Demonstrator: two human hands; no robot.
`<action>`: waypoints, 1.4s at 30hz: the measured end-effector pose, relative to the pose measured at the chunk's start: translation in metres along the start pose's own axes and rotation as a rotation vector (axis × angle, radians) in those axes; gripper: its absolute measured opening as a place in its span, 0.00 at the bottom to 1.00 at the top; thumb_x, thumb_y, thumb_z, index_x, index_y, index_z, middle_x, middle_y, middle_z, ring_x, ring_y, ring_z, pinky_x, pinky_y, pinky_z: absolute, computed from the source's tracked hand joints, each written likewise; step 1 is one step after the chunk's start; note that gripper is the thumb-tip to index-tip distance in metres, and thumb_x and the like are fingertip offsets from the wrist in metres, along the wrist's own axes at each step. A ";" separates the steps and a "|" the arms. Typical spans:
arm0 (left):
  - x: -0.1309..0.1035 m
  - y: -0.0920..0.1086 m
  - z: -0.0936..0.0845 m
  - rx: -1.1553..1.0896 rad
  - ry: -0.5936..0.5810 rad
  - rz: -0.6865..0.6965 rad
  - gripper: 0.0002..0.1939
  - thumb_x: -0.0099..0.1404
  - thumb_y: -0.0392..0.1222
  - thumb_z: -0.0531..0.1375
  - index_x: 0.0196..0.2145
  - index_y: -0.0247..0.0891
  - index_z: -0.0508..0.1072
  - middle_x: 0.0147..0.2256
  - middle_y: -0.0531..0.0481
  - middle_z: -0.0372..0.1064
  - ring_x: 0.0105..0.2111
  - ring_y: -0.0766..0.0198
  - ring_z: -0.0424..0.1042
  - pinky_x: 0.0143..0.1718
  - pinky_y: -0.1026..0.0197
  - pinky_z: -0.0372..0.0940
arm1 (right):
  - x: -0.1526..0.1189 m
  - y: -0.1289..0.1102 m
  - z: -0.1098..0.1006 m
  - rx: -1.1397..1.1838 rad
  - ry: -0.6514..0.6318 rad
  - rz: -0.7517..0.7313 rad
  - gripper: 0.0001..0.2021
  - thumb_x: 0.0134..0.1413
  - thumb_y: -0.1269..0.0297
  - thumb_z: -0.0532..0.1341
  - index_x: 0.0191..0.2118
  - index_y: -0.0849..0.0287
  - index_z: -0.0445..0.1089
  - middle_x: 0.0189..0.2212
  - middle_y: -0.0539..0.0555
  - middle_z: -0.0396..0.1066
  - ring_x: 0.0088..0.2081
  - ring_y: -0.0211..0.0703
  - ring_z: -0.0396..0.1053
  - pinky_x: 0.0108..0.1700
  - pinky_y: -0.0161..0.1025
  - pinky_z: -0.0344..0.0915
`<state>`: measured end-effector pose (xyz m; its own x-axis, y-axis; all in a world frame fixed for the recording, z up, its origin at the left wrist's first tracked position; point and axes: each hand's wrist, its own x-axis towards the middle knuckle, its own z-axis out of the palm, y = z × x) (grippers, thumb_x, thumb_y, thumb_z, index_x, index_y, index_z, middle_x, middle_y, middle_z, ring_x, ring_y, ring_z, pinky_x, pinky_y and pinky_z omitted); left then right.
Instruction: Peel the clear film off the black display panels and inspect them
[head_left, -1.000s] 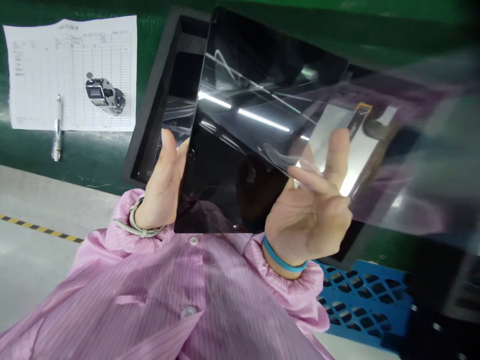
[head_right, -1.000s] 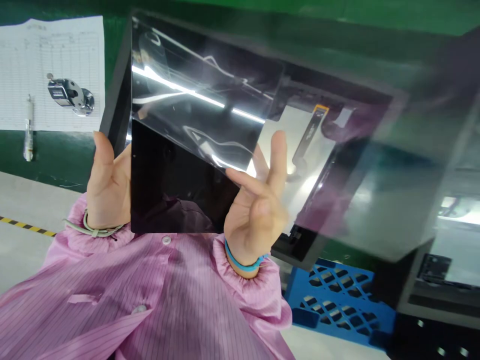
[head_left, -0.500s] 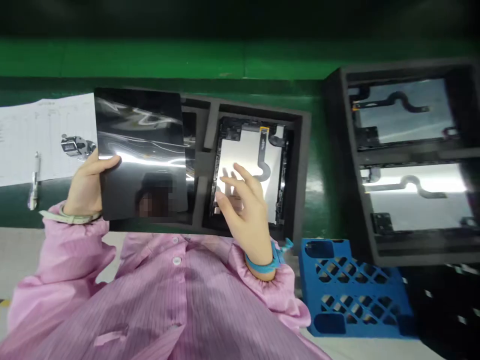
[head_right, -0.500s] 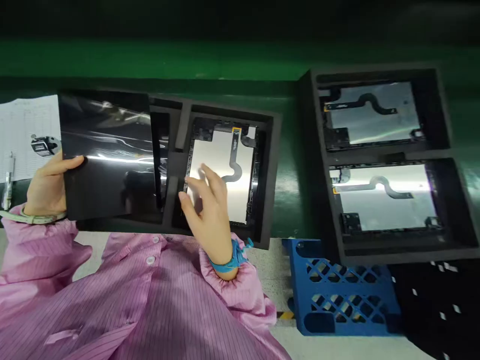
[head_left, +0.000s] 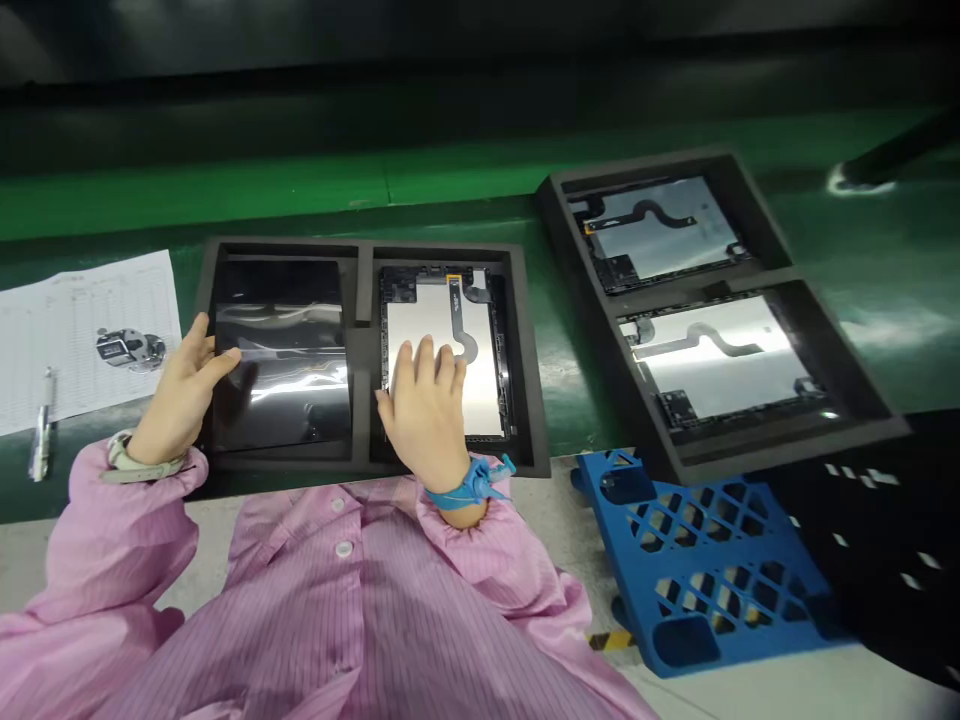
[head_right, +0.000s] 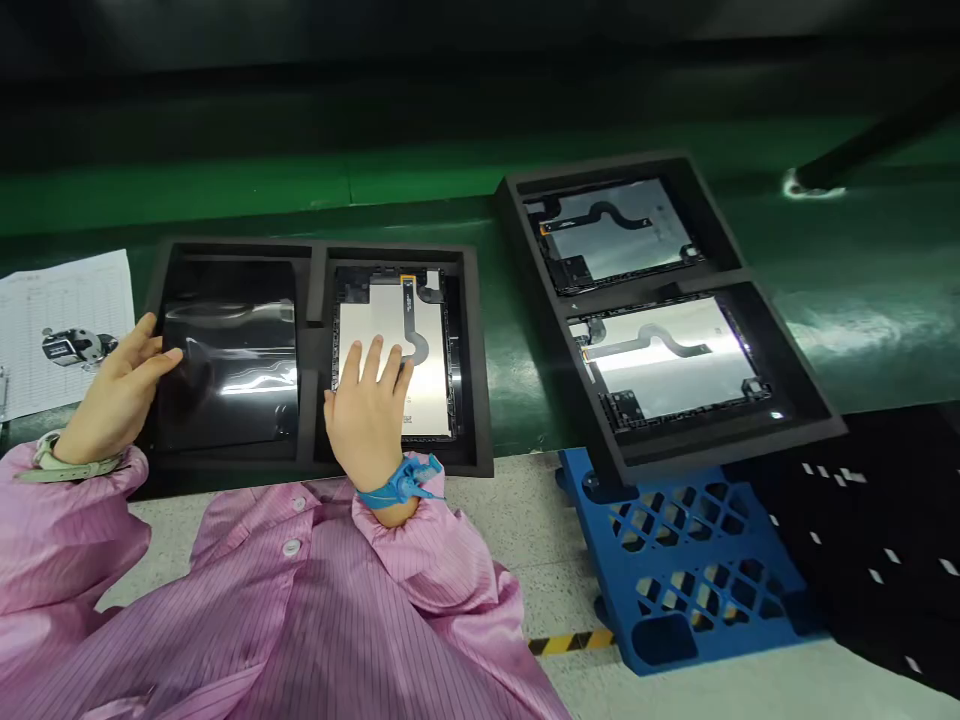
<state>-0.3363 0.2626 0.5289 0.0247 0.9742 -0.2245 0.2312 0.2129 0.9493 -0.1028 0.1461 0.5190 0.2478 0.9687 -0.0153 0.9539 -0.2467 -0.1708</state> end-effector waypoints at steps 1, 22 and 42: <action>-0.001 0.000 -0.002 0.004 0.008 0.005 0.43 0.63 0.41 0.66 0.71 0.35 0.54 0.67 0.39 0.62 0.69 0.52 0.59 0.74 0.46 0.47 | 0.001 0.000 -0.003 -0.007 -0.015 -0.017 0.35 0.64 0.61 0.59 0.71 0.74 0.54 0.71 0.77 0.52 0.70 0.79 0.53 0.68 0.72 0.50; -0.046 -0.007 0.034 -0.209 -0.272 0.310 0.26 0.66 0.49 0.67 0.60 0.49 0.70 0.65 0.46 0.66 0.67 0.51 0.64 0.72 0.42 0.56 | -0.039 0.082 -0.132 0.806 0.435 0.085 0.29 0.50 0.72 0.63 0.59 0.47 0.75 0.49 0.53 0.81 0.49 0.55 0.80 0.55 0.56 0.77; -0.039 0.011 0.066 -0.664 -0.388 -0.228 0.11 0.54 0.43 0.68 0.36 0.42 0.78 0.42 0.45 0.81 0.59 0.38 0.73 0.58 0.35 0.73 | -0.008 0.021 -0.013 1.023 0.222 -0.032 0.33 0.58 0.61 0.54 0.68 0.63 0.55 0.65 0.66 0.66 0.63 0.51 0.69 0.62 0.54 0.70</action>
<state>-0.2704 0.2219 0.5335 0.4114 0.8314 -0.3734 -0.3529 0.5231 0.7758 -0.0828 0.1331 0.5285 0.3492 0.9219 0.1679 0.3884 0.0207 -0.9212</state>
